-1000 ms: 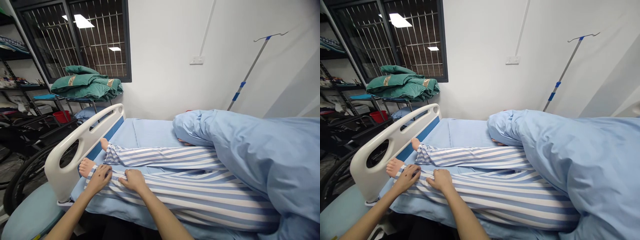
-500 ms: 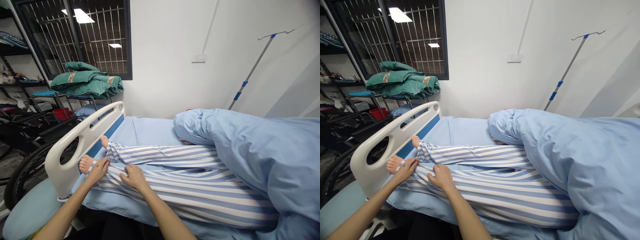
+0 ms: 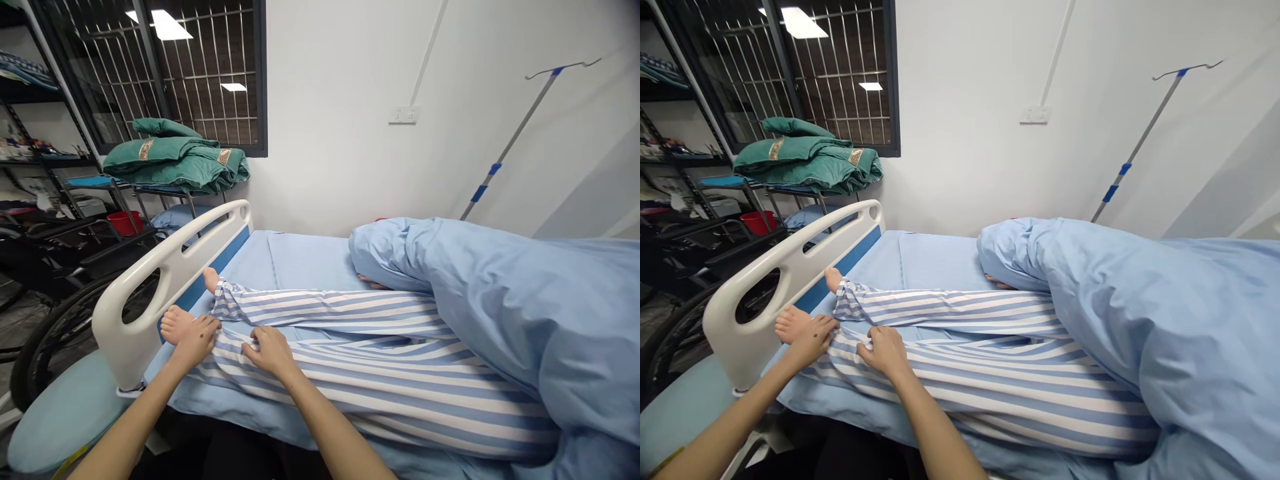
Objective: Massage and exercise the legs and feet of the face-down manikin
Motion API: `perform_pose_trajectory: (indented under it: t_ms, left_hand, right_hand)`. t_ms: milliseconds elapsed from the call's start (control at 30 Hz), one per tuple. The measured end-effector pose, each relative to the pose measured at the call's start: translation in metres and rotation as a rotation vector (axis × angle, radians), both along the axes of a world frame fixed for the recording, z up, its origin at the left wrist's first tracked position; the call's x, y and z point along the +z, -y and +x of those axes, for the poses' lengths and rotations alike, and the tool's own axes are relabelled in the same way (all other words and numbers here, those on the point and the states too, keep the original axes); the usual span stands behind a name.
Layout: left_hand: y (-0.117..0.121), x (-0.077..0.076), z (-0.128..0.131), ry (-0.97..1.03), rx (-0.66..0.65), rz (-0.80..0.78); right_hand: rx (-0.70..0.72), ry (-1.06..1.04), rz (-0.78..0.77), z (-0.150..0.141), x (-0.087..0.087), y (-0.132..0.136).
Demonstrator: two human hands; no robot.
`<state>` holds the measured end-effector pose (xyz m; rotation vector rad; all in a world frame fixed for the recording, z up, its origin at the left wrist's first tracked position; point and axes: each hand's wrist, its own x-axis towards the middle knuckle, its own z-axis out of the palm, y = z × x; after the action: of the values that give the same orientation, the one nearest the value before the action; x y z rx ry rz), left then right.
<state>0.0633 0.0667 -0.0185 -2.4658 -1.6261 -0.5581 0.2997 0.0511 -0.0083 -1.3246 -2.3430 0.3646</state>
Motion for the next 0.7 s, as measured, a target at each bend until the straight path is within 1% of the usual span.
perform_pose_trajectory:
  t_ms: [133,200,300,433,500,567,633,700]
  left_hand:
    - [0.001,-0.006,0.001,-0.195,0.012,0.013]
    - [0.002,-0.005,0.0,-0.238,-0.007,0.009]
    - [0.003,-0.002,-0.001,-0.222,-0.023,-0.011]
    - [0.005,0.001,0.002,-0.183,0.013,-0.01]
    - [0.006,0.004,0.01,-0.14,0.009,-0.007]
    - [0.006,0.008,0.021,-0.042,-0.002,-0.003]
    - [0.004,0.012,0.035,0.11,0.016,-0.005]
    - [0.001,0.013,0.048,0.278,0.072,-0.047]
  right_hand:
    - [0.014,0.015,0.008,0.0,0.001,0.001]
    - [0.023,0.027,0.005,0.0,0.001,0.0]
    - [0.023,0.054,-0.018,0.0,0.0,-0.001]
    - [0.024,0.052,-0.02,-0.001,-0.002,-0.003]
    - [0.03,0.046,-0.011,-0.001,-0.002,-0.003]
    - [0.033,0.042,-0.004,-0.001,-0.003,-0.004]
    - [0.038,0.042,-0.001,-0.001,-0.003,-0.004]
    - [0.04,0.046,-0.005,0.0,-0.003,-0.004]
